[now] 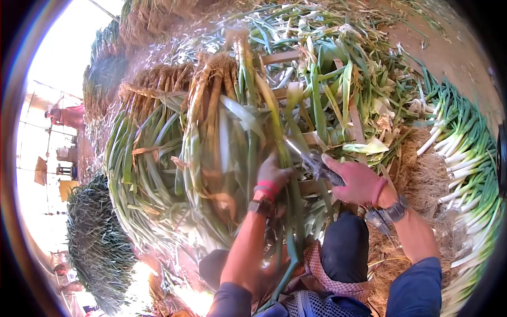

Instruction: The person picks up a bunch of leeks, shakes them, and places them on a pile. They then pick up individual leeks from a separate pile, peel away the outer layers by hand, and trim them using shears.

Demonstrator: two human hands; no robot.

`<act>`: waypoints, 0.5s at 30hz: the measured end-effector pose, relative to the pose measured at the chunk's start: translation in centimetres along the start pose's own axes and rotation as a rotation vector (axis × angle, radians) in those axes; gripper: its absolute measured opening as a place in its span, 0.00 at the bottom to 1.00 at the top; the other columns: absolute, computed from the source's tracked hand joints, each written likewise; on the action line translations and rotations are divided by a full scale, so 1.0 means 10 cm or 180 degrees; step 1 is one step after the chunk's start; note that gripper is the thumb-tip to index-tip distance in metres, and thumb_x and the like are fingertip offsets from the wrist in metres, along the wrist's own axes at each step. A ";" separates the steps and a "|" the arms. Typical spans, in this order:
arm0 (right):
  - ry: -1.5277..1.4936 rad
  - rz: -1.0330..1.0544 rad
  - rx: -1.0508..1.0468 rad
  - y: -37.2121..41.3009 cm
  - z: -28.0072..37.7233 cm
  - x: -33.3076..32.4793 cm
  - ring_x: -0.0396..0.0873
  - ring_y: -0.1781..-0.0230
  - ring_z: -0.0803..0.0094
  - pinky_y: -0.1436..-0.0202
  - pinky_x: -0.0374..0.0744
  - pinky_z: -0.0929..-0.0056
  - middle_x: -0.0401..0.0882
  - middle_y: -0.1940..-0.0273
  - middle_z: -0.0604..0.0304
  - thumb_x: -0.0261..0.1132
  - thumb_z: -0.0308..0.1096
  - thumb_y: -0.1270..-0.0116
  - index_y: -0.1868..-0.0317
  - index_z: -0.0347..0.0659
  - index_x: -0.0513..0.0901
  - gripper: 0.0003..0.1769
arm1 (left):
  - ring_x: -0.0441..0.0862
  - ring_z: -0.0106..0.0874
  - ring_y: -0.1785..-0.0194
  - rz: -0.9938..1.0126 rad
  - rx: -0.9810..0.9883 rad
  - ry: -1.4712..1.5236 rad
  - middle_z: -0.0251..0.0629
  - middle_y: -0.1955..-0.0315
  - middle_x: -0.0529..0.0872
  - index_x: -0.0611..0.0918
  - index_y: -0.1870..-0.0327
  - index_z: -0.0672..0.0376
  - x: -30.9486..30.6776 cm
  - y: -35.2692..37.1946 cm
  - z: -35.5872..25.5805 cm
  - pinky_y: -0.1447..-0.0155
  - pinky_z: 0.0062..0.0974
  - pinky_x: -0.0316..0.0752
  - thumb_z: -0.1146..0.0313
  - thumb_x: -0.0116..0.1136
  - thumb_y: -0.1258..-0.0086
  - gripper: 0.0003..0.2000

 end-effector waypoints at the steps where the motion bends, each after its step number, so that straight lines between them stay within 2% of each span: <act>1: -0.0002 0.0003 -0.0001 -0.07 0.03 -0.01 0.86 0.55 0.41 0.48 0.83 0.52 0.86 0.55 0.37 0.68 0.44 0.39 0.16 0.39 0.65 0.50 | 0.89 0.31 0.53 -0.0001 -0.0004 -0.0001 0.43 0.51 0.93 0.75 0.23 0.67 0.01 0.00 0.03 0.45 0.31 0.85 0.73 0.75 0.45 0.41; 3: 0.0162 -0.0125 0.0113 -0.26 0.06 -0.10 0.86 0.54 0.41 0.47 0.83 0.52 0.86 0.55 0.37 0.68 0.44 0.38 0.16 0.38 0.65 0.49 | 0.85 0.26 0.70 -0.0187 0.0337 0.0175 0.36 0.66 0.91 0.78 0.27 0.62 0.00 -0.01 0.05 0.62 0.29 0.83 0.76 0.73 0.39 0.34; 4: 0.0161 -0.0113 0.0109 -0.32 0.04 -0.11 0.86 0.54 0.41 0.47 0.83 0.52 0.86 0.55 0.37 0.68 0.44 0.38 0.16 0.38 0.65 0.49 | 0.85 0.26 0.70 -0.0193 0.0327 0.0177 0.36 0.66 0.91 0.78 0.27 0.62 -0.02 -0.01 0.04 0.62 0.29 0.83 0.76 0.73 0.39 0.34; 6: 0.0253 -0.0410 -0.0007 -0.37 0.01 -0.15 0.86 0.56 0.40 0.48 0.84 0.49 0.86 0.58 0.37 0.66 0.41 0.39 0.18 0.36 0.66 0.47 | 0.87 0.26 0.56 0.0100 0.0200 0.0412 0.38 0.53 0.91 0.76 0.25 0.68 0.00 -0.02 0.04 0.48 0.27 0.84 0.76 0.73 0.44 0.39; 8: 0.0002 -0.0203 0.0142 -0.13 0.07 -0.15 0.87 0.56 0.39 0.49 0.84 0.48 0.86 0.57 0.37 0.66 0.42 0.39 0.18 0.38 0.66 0.48 | 0.86 0.26 0.57 0.0094 0.0205 0.0486 0.37 0.54 0.91 0.76 0.25 0.68 0.02 -0.07 0.15 0.50 0.27 0.84 0.77 0.72 0.43 0.38; 10: 0.0098 -0.0065 -0.0170 0.14 0.05 -0.04 0.87 0.54 0.39 0.48 0.84 0.48 0.86 0.55 0.38 0.67 0.44 0.39 0.16 0.39 0.65 0.49 | 0.86 0.25 0.58 0.0098 0.0228 0.0541 0.36 0.54 0.91 0.76 0.25 0.68 0.02 -0.09 0.16 0.51 0.26 0.84 0.78 0.71 0.43 0.38; 11: 0.0097 0.0319 0.0096 0.23 0.07 0.00 0.86 0.51 0.39 0.45 0.84 0.49 0.85 0.51 0.38 0.67 0.45 0.38 0.15 0.42 0.64 0.50 | 0.86 0.25 0.58 0.0165 0.0101 0.0587 0.37 0.54 0.91 0.76 0.26 0.68 0.03 -0.07 0.14 0.51 0.26 0.84 0.78 0.71 0.43 0.38; 13: 0.0204 0.0171 0.0054 0.28 0.06 0.08 0.86 0.51 0.39 0.45 0.84 0.49 0.86 0.52 0.38 0.67 0.46 0.38 0.15 0.43 0.64 0.50 | 0.86 0.24 0.58 0.0250 -0.0017 0.0625 0.37 0.54 0.90 0.76 0.26 0.68 0.05 -0.04 0.13 0.52 0.26 0.84 0.79 0.71 0.42 0.37; 15: 0.0324 0.0021 -0.0020 0.20 0.04 0.14 0.87 0.51 0.39 0.45 0.84 0.49 0.86 0.52 0.39 0.67 0.46 0.38 0.15 0.44 0.64 0.50 | 0.86 0.24 0.58 0.0151 0.0190 0.0432 0.37 0.54 0.90 0.76 0.26 0.68 0.02 -0.06 0.14 0.50 0.26 0.84 0.80 0.71 0.41 0.36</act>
Point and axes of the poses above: each hand's wrist, its own y-axis away from the middle knuckle, its own x-axis out of the palm, z = x × y, the point moved 6 cm from there along -y, towards the middle knuckle
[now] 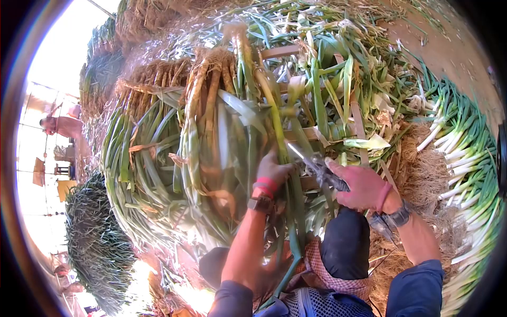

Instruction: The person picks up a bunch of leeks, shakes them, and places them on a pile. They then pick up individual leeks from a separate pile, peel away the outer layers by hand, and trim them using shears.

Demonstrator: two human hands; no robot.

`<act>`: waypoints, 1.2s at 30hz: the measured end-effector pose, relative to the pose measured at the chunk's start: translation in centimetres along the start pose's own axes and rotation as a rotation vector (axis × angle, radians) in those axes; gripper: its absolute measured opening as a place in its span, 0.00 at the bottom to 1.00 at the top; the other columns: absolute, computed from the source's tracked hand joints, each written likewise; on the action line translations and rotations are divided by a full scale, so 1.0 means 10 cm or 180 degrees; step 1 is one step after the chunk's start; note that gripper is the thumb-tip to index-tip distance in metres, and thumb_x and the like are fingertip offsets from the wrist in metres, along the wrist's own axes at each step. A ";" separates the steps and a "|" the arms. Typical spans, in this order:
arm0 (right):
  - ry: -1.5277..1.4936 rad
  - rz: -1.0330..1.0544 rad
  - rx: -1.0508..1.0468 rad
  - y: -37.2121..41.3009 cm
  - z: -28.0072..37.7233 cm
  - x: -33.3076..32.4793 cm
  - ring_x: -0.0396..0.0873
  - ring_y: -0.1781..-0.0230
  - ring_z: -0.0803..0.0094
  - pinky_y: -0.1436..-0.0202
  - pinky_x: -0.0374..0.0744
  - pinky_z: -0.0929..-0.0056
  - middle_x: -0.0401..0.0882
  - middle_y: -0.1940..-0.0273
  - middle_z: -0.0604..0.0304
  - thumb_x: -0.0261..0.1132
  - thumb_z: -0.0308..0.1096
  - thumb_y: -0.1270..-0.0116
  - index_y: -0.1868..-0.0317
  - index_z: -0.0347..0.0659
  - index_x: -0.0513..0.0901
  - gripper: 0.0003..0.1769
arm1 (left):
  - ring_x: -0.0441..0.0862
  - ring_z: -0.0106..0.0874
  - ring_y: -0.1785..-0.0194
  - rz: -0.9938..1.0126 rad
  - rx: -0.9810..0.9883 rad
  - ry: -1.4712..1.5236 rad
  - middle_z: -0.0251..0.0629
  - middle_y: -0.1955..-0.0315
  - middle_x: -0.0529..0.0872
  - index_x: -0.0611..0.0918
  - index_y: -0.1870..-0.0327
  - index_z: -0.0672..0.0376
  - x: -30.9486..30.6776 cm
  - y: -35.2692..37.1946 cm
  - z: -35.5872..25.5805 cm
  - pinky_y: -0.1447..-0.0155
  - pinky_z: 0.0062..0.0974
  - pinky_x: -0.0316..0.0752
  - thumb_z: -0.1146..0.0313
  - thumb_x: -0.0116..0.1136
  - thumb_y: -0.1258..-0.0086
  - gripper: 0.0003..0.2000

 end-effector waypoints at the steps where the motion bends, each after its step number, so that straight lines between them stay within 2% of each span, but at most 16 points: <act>1: 0.0040 -0.0169 -0.0036 -0.11 -0.01 -0.01 0.87 0.51 0.40 0.45 0.84 0.48 0.86 0.52 0.38 0.66 0.46 0.38 0.15 0.45 0.65 0.49 | 0.86 0.24 0.58 -0.0014 0.0008 -0.0003 0.37 0.54 0.90 0.76 0.26 0.68 -0.02 -0.03 0.07 0.50 0.26 0.84 0.80 0.71 0.41 0.36; 7: -0.0005 -0.0306 0.0242 -0.86 0.04 -0.33 0.87 0.50 0.41 0.42 0.83 0.46 0.87 0.53 0.39 0.65 0.44 0.39 0.18 0.42 0.67 0.47 | 0.87 0.26 0.51 0.0099 -0.0045 0.0463 0.39 0.46 0.89 0.72 0.22 0.69 0.01 -0.06 0.23 0.44 0.28 0.85 0.81 0.72 0.39 0.39; 9: 0.0164 -0.0489 0.0318 -1.13 0.04 -0.42 0.86 0.51 0.39 0.46 0.83 0.48 0.86 0.52 0.37 0.65 0.43 0.37 0.16 0.41 0.65 0.48 | 0.87 0.29 0.59 -0.0039 -0.0004 0.0628 0.40 0.57 0.91 0.80 0.33 0.68 0.00 -0.05 0.26 0.53 0.31 0.85 0.78 0.75 0.37 0.29; 10: 0.0151 -0.0489 0.0323 -1.27 0.04 -0.44 0.86 0.51 0.39 0.46 0.83 0.48 0.86 0.52 0.37 0.65 0.43 0.37 0.16 0.41 0.65 0.48 | 0.87 0.29 0.59 -0.0033 -0.0011 0.0618 0.40 0.57 0.91 0.80 0.33 0.68 -0.01 -0.03 0.21 0.53 0.31 0.85 0.78 0.75 0.37 0.29; 12: 0.0078 -0.0588 0.0272 -1.55 0.06 -0.51 0.86 0.48 0.38 0.44 0.83 0.47 0.86 0.48 0.36 0.65 0.44 0.37 0.15 0.43 0.64 0.48 | 0.87 0.27 0.47 0.0112 -0.0242 0.0614 0.41 0.43 0.88 0.70 0.22 0.72 0.00 0.02 0.10 0.40 0.28 0.84 0.80 0.73 0.38 0.39; 16: 0.0161 -0.0953 0.0206 -2.01 0.13 -0.59 0.86 0.48 0.39 0.41 0.83 0.47 0.87 0.50 0.36 0.64 0.42 0.39 0.16 0.42 0.64 0.49 | 0.87 0.28 0.46 0.0197 -0.0291 0.0460 0.43 0.41 0.88 0.70 0.22 0.73 0.00 0.05 0.14 0.40 0.28 0.84 0.80 0.73 0.39 0.40; 18: 0.0121 -0.0889 0.0258 -2.11 0.13 -0.55 0.86 0.48 0.39 0.41 0.83 0.47 0.87 0.50 0.36 0.64 0.42 0.39 0.16 0.42 0.64 0.49 | 0.87 0.28 0.46 0.0285 -0.0371 0.0334 0.44 0.41 0.87 0.67 0.20 0.75 0.03 0.10 0.25 0.40 0.29 0.84 0.81 0.73 0.40 0.43; 22: 0.0030 -0.0679 0.0362 -1.91 0.12 -0.49 0.86 0.49 0.38 0.41 0.82 0.47 0.87 0.51 0.37 0.64 0.43 0.40 0.16 0.43 0.65 0.49 | 0.86 0.30 0.44 0.0157 -0.0379 0.0113 0.46 0.40 0.87 0.64 0.18 0.76 0.09 0.33 0.25 0.38 0.29 0.84 0.82 0.72 0.42 0.46; 25: -0.0034 -0.0617 0.0439 -1.30 0.11 -0.39 0.86 0.50 0.37 0.44 0.83 0.46 0.87 0.51 0.37 0.65 0.43 0.40 0.16 0.44 0.66 0.48 | 0.86 0.31 0.41 0.0147 -0.0385 0.0079 0.48 0.39 0.88 0.63 0.17 0.74 0.23 0.52 0.20 0.35 0.30 0.82 0.79 0.73 0.42 0.48; 27: 0.0025 -0.0637 0.0451 -1.01 0.12 -0.33 0.86 0.50 0.38 0.45 0.83 0.46 0.86 0.52 0.37 0.65 0.43 0.40 0.17 0.44 0.66 0.48 | 0.87 0.31 0.38 0.0288 -0.0220 -0.0550 0.51 0.37 0.88 0.64 0.17 0.72 0.35 0.72 -0.02 0.33 0.30 0.81 0.74 0.74 0.41 0.48; 28: 0.0083 -0.0645 0.0458 -0.90 0.12 -0.31 0.86 0.51 0.38 0.46 0.83 0.46 0.86 0.53 0.37 0.65 0.43 0.40 0.17 0.44 0.66 0.48 | 0.89 0.33 0.39 0.0362 -0.0203 -0.0636 0.53 0.39 0.89 0.66 0.17 0.68 0.44 0.77 0.15 0.34 0.32 0.82 0.69 0.75 0.40 0.47; 29: 0.0083 -0.0653 0.0454 -0.80 0.09 -0.26 0.86 0.51 0.38 0.46 0.83 0.46 0.86 0.53 0.37 0.65 0.43 0.40 0.17 0.44 0.66 0.48 | 0.89 0.33 0.39 0.0359 -0.0196 -0.0641 0.53 0.39 0.89 0.66 0.17 0.68 0.52 0.86 0.16 0.34 0.32 0.82 0.69 0.75 0.40 0.47; 31: 0.0077 -0.0793 0.0544 -0.63 -0.03 -0.19 0.85 0.51 0.39 0.45 0.83 0.47 0.85 0.52 0.37 0.65 0.44 0.39 0.17 0.43 0.66 0.48 | 0.90 0.39 0.41 0.0398 -0.0342 -0.0976 0.53 0.43 0.90 0.67 0.17 0.65 0.66 1.01 0.19 0.36 0.33 0.83 0.66 0.76 0.40 0.47; 32: 0.0086 -0.0775 0.0610 -0.57 -0.09 -0.16 0.85 0.51 0.40 0.44 0.83 0.48 0.84 0.52 0.38 0.65 0.44 0.38 0.16 0.44 0.65 0.49 | 0.90 0.47 0.43 0.0407 -0.0314 -0.1149 0.55 0.45 0.91 0.68 0.17 0.62 0.70 1.07 0.16 0.38 0.37 0.83 0.60 0.75 0.40 0.47; 33: 0.0093 -0.0787 0.0610 -0.52 -0.13 -0.16 0.85 0.51 0.40 0.44 0.83 0.48 0.84 0.52 0.38 0.65 0.44 0.38 0.16 0.44 0.65 0.49 | 0.90 0.47 0.43 0.0406 -0.0300 -0.1148 0.55 0.45 0.91 0.68 0.17 0.62 0.75 1.11 0.19 0.38 0.37 0.83 0.60 0.75 0.40 0.47; 36: 0.0092 -0.0908 0.0593 -0.39 -0.12 -0.25 0.86 0.51 0.38 0.43 0.84 0.45 0.85 0.51 0.38 0.65 0.43 0.37 0.15 0.45 0.64 0.48 | 0.89 0.53 0.41 0.0447 -0.0337 -0.1774 0.60 0.45 0.89 0.65 0.15 0.59 0.85 1.23 0.27 0.37 0.44 0.82 0.51 0.72 0.39 0.50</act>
Point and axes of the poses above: each hand's wrist, its own y-axis away from the middle knuckle, its own x-axis out of the palm, z = x × y, the point moved 6 cm from there along -y, towards the middle knuckle
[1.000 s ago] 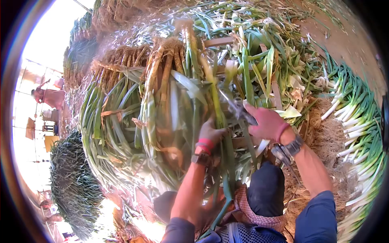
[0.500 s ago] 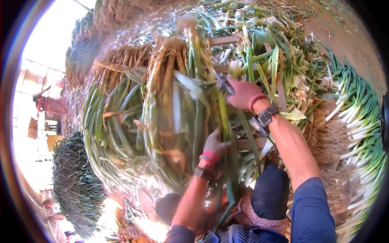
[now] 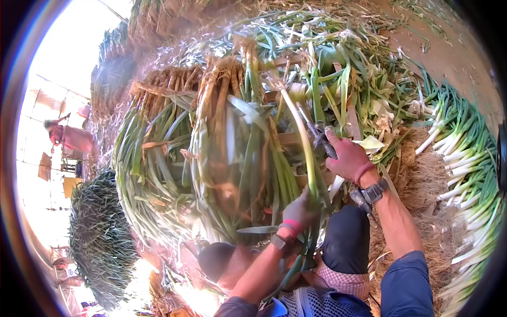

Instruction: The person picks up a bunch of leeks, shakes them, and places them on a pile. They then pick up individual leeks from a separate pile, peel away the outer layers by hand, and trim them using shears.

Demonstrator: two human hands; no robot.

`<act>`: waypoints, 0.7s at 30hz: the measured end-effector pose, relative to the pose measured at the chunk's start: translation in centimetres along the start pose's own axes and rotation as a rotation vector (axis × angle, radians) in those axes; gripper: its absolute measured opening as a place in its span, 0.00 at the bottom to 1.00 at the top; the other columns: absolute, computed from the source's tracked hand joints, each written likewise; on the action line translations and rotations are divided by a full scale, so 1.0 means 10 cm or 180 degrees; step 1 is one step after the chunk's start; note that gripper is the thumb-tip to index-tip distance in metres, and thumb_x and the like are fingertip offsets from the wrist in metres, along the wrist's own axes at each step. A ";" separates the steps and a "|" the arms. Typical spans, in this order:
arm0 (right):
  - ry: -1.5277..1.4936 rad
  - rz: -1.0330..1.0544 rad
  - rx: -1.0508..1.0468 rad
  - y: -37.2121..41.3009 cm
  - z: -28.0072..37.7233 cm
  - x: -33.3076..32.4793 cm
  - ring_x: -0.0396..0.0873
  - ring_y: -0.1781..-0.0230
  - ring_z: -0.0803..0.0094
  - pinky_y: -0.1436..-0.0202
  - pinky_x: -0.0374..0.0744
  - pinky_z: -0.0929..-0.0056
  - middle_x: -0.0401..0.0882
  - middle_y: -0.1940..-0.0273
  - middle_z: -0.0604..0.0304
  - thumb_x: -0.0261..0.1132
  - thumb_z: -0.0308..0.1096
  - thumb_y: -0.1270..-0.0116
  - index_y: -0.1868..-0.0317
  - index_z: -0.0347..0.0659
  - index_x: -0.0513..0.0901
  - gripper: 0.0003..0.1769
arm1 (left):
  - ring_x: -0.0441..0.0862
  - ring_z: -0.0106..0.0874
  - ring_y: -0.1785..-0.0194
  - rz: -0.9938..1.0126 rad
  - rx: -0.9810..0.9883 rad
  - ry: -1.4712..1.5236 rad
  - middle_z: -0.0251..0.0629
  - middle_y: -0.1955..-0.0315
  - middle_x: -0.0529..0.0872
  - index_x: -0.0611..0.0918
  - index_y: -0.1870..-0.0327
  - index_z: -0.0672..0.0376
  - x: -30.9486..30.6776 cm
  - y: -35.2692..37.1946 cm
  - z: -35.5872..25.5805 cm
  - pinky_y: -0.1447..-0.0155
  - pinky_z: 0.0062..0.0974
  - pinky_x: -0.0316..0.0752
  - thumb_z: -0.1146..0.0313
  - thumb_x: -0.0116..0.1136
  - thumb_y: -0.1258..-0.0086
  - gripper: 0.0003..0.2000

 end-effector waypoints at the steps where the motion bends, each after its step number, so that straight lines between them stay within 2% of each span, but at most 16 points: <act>1: -0.0010 -0.0014 -0.0005 -0.02 0.02 -0.02 0.86 0.51 0.38 0.43 0.84 0.45 0.85 0.51 0.38 0.65 0.43 0.37 0.15 0.45 0.64 0.48 | 0.89 0.53 0.41 -0.0009 0.0005 -0.0015 0.60 0.45 0.89 0.65 0.15 0.59 0.07 0.02 0.03 0.37 0.44 0.82 0.51 0.72 0.39 0.50; 3: 0.0146 -0.0016 -0.0077 -0.12 0.06 -0.02 0.86 0.50 0.39 0.42 0.84 0.45 0.85 0.51 0.39 0.65 0.41 0.37 0.15 0.45 0.65 0.48 | 0.89 0.60 0.49 -0.0243 0.0243 -0.0200 0.58 0.53 0.91 0.65 0.17 0.55 0.21 0.06 0.07 0.45 0.53 0.82 0.47 0.62 0.27 0.41; 5: 0.0200 -0.0076 -0.0142 -0.32 0.08 0.04 0.86 0.46 0.40 0.40 0.83 0.45 0.86 0.49 0.38 0.65 0.41 0.36 0.15 0.45 0.65 0.47 | 0.89 0.60 0.50 -0.0274 0.0286 -0.0209 0.58 0.54 0.91 0.66 0.18 0.55 0.23 0.10 0.05 0.46 0.53 0.82 0.48 0.61 0.26 0.39; 7: 0.0276 0.0057 0.0159 -0.49 0.08 0.10 0.85 0.43 0.40 0.38 0.82 0.45 0.86 0.49 0.38 0.62 0.45 0.36 0.14 0.48 0.63 0.48 | 0.89 0.60 0.51 -0.0311 0.0324 -0.0210 0.59 0.54 0.91 0.67 0.20 0.55 0.22 0.12 0.01 0.47 0.54 0.82 0.50 0.61 0.26 0.36; 9: 0.0228 0.0030 0.0192 -0.54 0.11 0.11 0.85 0.43 0.40 0.37 0.82 0.44 0.86 0.48 0.38 0.62 0.44 0.35 0.14 0.48 0.63 0.47 | 0.89 0.60 0.54 -0.0358 0.0344 -0.0122 0.57 0.56 0.91 0.69 0.22 0.55 0.19 0.12 -0.01 0.50 0.56 0.82 0.51 0.60 0.26 0.34; 10: 0.0225 -0.0100 0.0114 -0.55 0.12 0.13 0.86 0.44 0.40 0.37 0.82 0.44 0.86 0.48 0.38 0.62 0.44 0.36 0.14 0.48 0.63 0.48 | 0.89 0.60 0.54 -0.0364 0.0336 -0.0132 0.57 0.56 0.91 0.69 0.22 0.55 0.18 0.11 -0.01 0.50 0.56 0.82 0.51 0.60 0.26 0.34; 12: 0.0356 -0.0246 0.0074 -0.59 0.12 0.18 0.87 0.48 0.40 0.40 0.84 0.46 0.87 0.50 0.40 0.63 0.44 0.36 0.14 0.48 0.63 0.48 | 0.89 0.56 0.42 0.0364 0.0003 -0.0167 0.60 0.45 0.89 0.61 0.13 0.55 0.34 0.12 0.04 0.39 0.46 0.82 0.43 0.71 0.34 0.50; 15: 0.0204 0.0020 0.0463 -0.53 0.01 0.10 0.88 0.50 0.41 0.42 0.85 0.48 0.87 0.53 0.41 0.63 0.44 0.37 0.14 0.48 0.64 0.48 | 0.88 0.57 0.43 0.0385 0.0019 -0.0185 0.61 0.45 0.89 0.63 0.14 0.54 0.47 0.22 -0.03 0.40 0.48 0.82 0.40 0.69 0.31 0.48; 17: 0.0050 -0.0092 0.0651 -0.42 -0.13 0.08 0.89 0.52 0.44 0.44 0.85 0.48 0.88 0.53 0.42 0.64 0.44 0.38 0.14 0.50 0.64 0.49 | 0.88 0.57 0.42 0.0320 0.0040 -0.0036 0.61 0.43 0.88 0.64 0.15 0.53 0.59 0.30 0.01 0.41 0.49 0.82 0.41 0.68 0.30 0.46; 19: -0.0017 0.0008 0.0971 -0.30 -0.33 0.08 0.89 0.54 0.46 0.46 0.85 0.50 0.89 0.53 0.42 0.66 0.44 0.38 0.14 0.50 0.64 0.50 | 0.89 0.60 0.54 0.0176 0.0812 -0.0131 0.56 0.57 0.91 0.64 0.21 0.53 0.70 0.31 -0.02 0.54 0.56 0.81 0.51 0.62 0.24 0.35; 20: -0.0106 -0.0144 0.0956 -0.26 -0.41 0.07 0.89 0.56 0.46 0.49 0.86 0.51 0.89 0.54 0.42 0.67 0.44 0.39 0.14 0.48 0.63 0.51 | 0.88 0.57 0.45 0.0259 0.0739 0.0218 0.59 0.47 0.90 0.67 0.17 0.50 0.71 0.33 -0.05 0.43 0.50 0.83 0.47 0.65 0.26 0.39; 21: -0.0162 -0.0289 0.1029 -0.20 -0.50 0.08 0.88 0.58 0.47 0.53 0.85 0.51 0.88 0.55 0.43 0.66 0.44 0.38 0.14 0.46 0.62 0.51 | 0.88 0.57 0.45 0.0245 0.0730 0.0221 0.59 0.47 0.90 0.67 0.17 0.50 0.67 0.34 -0.04 0.43 0.50 0.83 0.47 0.65 0.26 0.39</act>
Point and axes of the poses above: each hand's wrist, its own y-axis away from the middle knuckle, its own x-axis out of the palm, z = x × y, the point moved 6 cm from there along -y, towards the middle knuckle
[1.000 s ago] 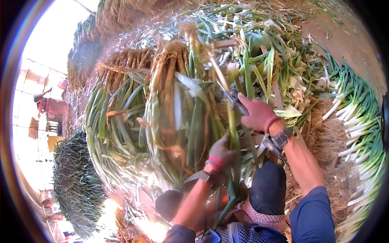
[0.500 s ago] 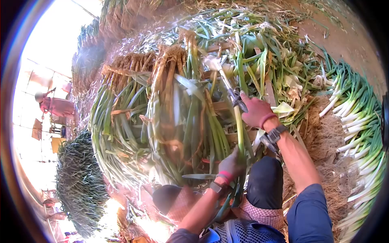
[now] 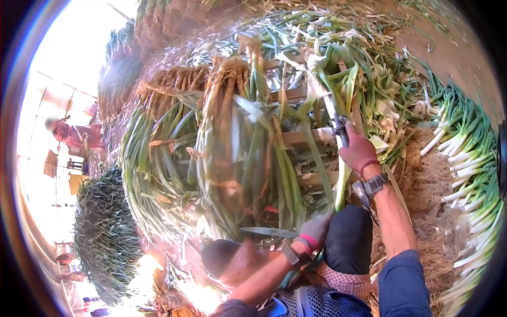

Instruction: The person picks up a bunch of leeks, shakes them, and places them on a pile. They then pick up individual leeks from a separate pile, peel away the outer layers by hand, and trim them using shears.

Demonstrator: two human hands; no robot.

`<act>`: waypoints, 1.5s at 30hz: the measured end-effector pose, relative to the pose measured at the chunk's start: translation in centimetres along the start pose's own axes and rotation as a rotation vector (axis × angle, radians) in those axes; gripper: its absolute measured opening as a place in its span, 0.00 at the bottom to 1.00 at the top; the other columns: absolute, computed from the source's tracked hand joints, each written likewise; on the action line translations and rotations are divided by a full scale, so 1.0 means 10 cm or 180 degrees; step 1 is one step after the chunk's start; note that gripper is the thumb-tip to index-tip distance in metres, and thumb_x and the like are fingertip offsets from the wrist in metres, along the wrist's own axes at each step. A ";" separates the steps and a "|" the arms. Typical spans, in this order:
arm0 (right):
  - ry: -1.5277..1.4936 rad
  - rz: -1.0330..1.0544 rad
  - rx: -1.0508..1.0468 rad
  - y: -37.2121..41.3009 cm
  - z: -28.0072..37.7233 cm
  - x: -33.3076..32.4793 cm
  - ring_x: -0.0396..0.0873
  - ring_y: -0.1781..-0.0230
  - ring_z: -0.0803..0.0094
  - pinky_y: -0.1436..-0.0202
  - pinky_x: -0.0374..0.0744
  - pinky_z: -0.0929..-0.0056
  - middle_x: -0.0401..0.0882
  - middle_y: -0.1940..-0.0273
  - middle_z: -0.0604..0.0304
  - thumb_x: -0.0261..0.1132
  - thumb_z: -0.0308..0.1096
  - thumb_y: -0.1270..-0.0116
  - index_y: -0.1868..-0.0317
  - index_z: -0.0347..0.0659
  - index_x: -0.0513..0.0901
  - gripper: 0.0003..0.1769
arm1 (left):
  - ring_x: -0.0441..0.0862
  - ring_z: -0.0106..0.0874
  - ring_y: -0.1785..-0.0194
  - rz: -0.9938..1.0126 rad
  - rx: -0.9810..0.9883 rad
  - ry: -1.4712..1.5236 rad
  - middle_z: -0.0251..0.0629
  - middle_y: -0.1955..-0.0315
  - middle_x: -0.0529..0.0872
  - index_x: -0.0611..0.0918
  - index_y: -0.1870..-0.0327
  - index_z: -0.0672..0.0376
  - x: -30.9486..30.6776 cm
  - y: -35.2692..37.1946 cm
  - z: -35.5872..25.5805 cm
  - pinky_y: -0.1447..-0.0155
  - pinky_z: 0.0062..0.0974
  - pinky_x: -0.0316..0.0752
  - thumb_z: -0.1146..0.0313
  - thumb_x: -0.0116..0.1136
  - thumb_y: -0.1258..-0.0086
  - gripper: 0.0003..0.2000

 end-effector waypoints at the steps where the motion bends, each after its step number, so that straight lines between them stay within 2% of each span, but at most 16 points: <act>1: -0.0083 -0.0088 -0.0111 0.03 -0.10 0.02 0.88 0.59 0.47 0.54 0.85 0.51 0.88 0.56 0.44 0.67 0.44 0.38 0.13 0.45 0.62 0.51 | 0.89 0.56 0.45 0.0266 -0.0005 -0.0237 0.57 0.48 0.90 0.67 0.16 0.48 -0.05 0.01 -0.05 0.44 0.50 0.83 0.47 0.65 0.26 0.39; 4: -0.0305 0.0100 -0.0342 0.35 -0.07 -0.06 0.87 0.56 0.45 0.51 0.85 0.50 0.87 0.55 0.42 0.66 0.45 0.39 0.14 0.43 0.62 0.51 | 0.91 0.47 0.50 0.0752 -0.0311 -0.0769 0.48 0.51 0.92 0.76 0.23 0.48 -0.68 -0.06 -0.42 0.47 0.44 0.86 0.50 0.71 0.30 0.35; 6: -0.0239 0.0531 -0.0470 0.54 -0.01 -0.04 0.86 0.51 0.40 0.44 0.84 0.48 0.85 0.52 0.39 0.65 0.47 0.40 0.15 0.43 0.64 0.51 | 0.91 0.45 0.50 -0.0343 0.0253 -0.0775 0.47 0.53 0.91 0.82 0.29 0.49 -1.22 -0.20 -0.51 0.47 0.42 0.86 0.53 0.72 0.31 0.29; 8: -0.0222 0.0324 -0.0867 0.57 -0.03 0.03 0.85 0.49 0.39 0.41 0.83 0.49 0.84 0.50 0.38 0.66 0.47 0.40 0.14 0.45 0.64 0.51 | 0.90 0.47 0.48 -0.1852 0.0668 -0.1305 0.45 0.51 0.90 0.84 0.33 0.50 -1.86 -0.38 -0.44 0.45 0.43 0.85 0.55 0.74 0.33 0.27; 10: -0.0148 0.0290 -0.0903 0.59 0.00 -0.02 0.85 0.48 0.39 0.39 0.83 0.49 0.84 0.48 0.37 0.66 0.48 0.40 0.14 0.46 0.64 0.51 | 0.89 0.48 0.47 -0.2670 0.0346 -0.2068 0.44 0.47 0.90 0.85 0.35 0.52 -2.49 -0.57 -0.45 0.44 0.45 0.84 0.53 0.74 0.35 0.27; 11: -0.0075 0.0264 -0.0921 0.59 0.01 -0.04 0.85 0.47 0.39 0.38 0.83 0.50 0.83 0.47 0.36 0.66 0.48 0.40 0.14 0.47 0.64 0.52 | 0.89 0.48 0.47 -0.2683 0.0348 -0.2073 0.44 0.47 0.90 0.85 0.35 0.52 -2.64 -0.68 -0.42 0.44 0.45 0.84 0.53 0.74 0.35 0.27; 13: -0.0131 0.0311 -0.1017 0.52 0.01 0.06 0.84 0.46 0.39 0.38 0.82 0.50 0.83 0.47 0.36 0.66 0.48 0.40 0.14 0.47 0.64 0.51 | 0.89 0.50 0.48 -0.2691 -0.0714 -0.2398 0.44 0.48 0.90 0.86 0.39 0.51 -2.88 -0.85 -0.15 0.45 0.47 0.84 0.55 0.72 0.35 0.24; 16: -0.0201 0.0277 -0.1184 0.48 0.03 0.10 0.85 0.47 0.39 0.38 0.83 0.50 0.84 0.48 0.36 0.66 0.49 0.39 0.14 0.46 0.64 0.51 | 0.90 0.53 0.54 -0.2045 -0.0434 -0.1979 0.48 0.57 0.92 0.87 0.51 0.52 -2.88 -1.03 0.05 0.53 0.51 0.83 0.58 0.61 0.27 0.11; 18: -0.0305 0.0497 -0.1013 0.54 0.06 0.06 0.86 0.48 0.40 0.39 0.83 0.51 0.86 0.50 0.36 0.66 0.49 0.39 0.15 0.46 0.65 0.50 | 0.90 0.53 0.54 -0.1963 -0.0565 -0.1613 0.47 0.60 0.92 0.89 0.50 0.47 -2.80 -1.04 0.19 0.49 0.49 0.84 0.59 0.66 0.34 0.13; 22: -0.0422 0.0528 -0.0970 0.58 0.03 0.05 0.87 0.50 0.41 0.41 0.84 0.52 0.87 0.50 0.38 0.67 0.49 0.39 0.16 0.43 0.67 0.50 | 0.88 0.56 0.60 -0.1741 -0.0415 -0.1530 0.51 0.66 0.90 0.86 0.65 0.55 -2.23 -0.70 0.26 0.55 0.53 0.83 0.61 0.62 0.31 0.08; 26: -0.0646 0.0246 -0.1507 0.66 -0.01 0.07 0.87 0.50 0.40 0.42 0.84 0.50 0.87 0.49 0.38 0.68 0.48 0.40 0.16 0.42 0.67 0.51 | 0.87 0.56 0.64 -0.1239 -0.0212 -0.1620 0.51 0.70 0.87 0.82 0.68 0.55 -1.71 -0.06 0.19 0.59 0.54 0.82 0.60 0.59 0.26 0.11; 29: -0.0436 0.0451 -0.1155 0.68 -0.03 0.00 0.87 0.53 0.40 0.43 0.84 0.52 0.87 0.53 0.37 0.68 0.48 0.42 0.16 0.39 0.66 0.52 | 0.88 0.52 0.65 -0.0856 -0.0028 -0.1453 0.48 0.70 0.87 0.83 0.63 0.53 -1.63 0.26 0.02 0.62 0.52 0.82 0.55 0.64 0.25 0.12; 32: -0.0592 0.0598 -0.1173 0.68 -0.05 -0.04 0.87 0.54 0.39 0.43 0.84 0.51 0.87 0.55 0.37 0.68 0.48 0.42 0.16 0.39 0.65 0.53 | 0.90 0.49 0.65 -0.0579 -0.0095 -0.1640 0.46 0.69 0.89 0.85 0.58 0.53 -2.17 0.07 -0.45 0.60 0.47 0.83 0.52 0.66 0.24 0.13; 36: -0.0262 0.0367 -0.1143 0.62 -0.14 -0.11 0.87 0.53 0.39 0.42 0.85 0.52 0.87 0.52 0.38 0.69 0.50 0.41 0.16 0.42 0.65 0.53 | 0.91 0.47 0.57 -0.1967 0.0462 -0.1238 0.48 0.60 0.92 0.88 0.53 0.58 -3.00 -0.88 -0.63 0.51 0.43 0.85 0.50 0.66 0.24 0.18; 39: -0.0345 0.0491 -0.1192 0.66 -0.14 -0.17 0.86 0.49 0.38 0.41 0.85 0.51 0.85 0.45 0.38 0.71 0.51 0.41 0.17 0.42 0.68 0.51 | 0.90 0.50 0.48 -0.2027 0.0529 -0.1275 0.51 0.52 0.91 0.87 0.47 0.60 -3.26 -1.74 -0.62 0.43 0.45 0.84 0.51 0.66 0.24 0.20; 45: -0.0094 0.0702 -0.0941 0.62 -0.33 -0.28 0.84 0.43 0.40 0.38 0.83 0.51 0.82 0.45 0.37 0.74 0.53 0.42 0.19 0.40 0.70 0.52 | 0.88 0.53 0.39 -0.2001 -0.1011 -0.2344 0.56 0.39 0.87 0.83 0.38 0.58 -3.23 -2.83 -0.22 0.36 0.50 0.83 0.47 0.65 0.27 0.26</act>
Point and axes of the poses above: each hand's wrist, its own y-axis away from the middle knuckle, its own x-axis out of the palm, z = x × y, the point moved 6 cm from there along -y, towards the middle knuckle
